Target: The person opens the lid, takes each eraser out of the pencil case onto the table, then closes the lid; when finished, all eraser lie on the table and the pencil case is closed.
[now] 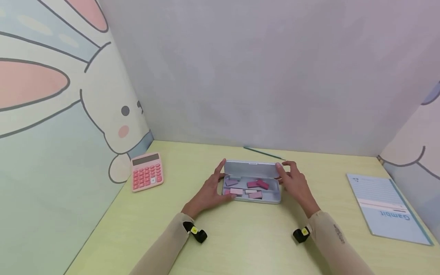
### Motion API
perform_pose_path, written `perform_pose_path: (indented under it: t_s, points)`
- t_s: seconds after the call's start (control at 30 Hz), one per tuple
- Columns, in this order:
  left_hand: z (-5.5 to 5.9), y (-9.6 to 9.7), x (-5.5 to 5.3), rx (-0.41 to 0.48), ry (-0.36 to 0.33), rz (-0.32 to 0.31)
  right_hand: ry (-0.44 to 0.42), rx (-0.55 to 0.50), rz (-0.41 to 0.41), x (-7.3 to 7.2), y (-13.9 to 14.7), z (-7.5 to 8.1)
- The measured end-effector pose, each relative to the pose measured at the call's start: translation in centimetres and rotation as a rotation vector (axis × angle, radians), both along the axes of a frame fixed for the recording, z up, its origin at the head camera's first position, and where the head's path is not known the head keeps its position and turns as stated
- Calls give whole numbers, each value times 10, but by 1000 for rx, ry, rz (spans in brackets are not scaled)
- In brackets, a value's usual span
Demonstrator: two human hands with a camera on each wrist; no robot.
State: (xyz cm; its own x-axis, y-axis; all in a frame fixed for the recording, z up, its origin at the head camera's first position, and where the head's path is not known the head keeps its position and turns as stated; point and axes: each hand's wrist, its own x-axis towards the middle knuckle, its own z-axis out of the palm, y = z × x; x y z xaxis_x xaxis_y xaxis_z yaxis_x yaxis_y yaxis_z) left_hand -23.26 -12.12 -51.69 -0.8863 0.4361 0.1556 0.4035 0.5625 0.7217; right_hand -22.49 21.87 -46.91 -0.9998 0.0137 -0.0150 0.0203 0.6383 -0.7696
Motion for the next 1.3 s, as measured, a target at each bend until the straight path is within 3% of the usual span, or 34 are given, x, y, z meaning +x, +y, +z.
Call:
perform_pose_path:
  t_s: [0.23, 0.63, 0.97, 1.3]
  points:
    - [2, 0, -5, -69, 8, -2, -96, -48, -48, -13, 1, 1]
    - [2, -1, -9, -142, -23, 9, -145, -69, -61, -23, 5, -10]
    - [3, -1, -12, -313, 94, 34, -147, -69, -52, -23, 6, -14]
    - [7, 0, -10, -403, 122, 59, -110, 6, -10, -20, 5, -12]
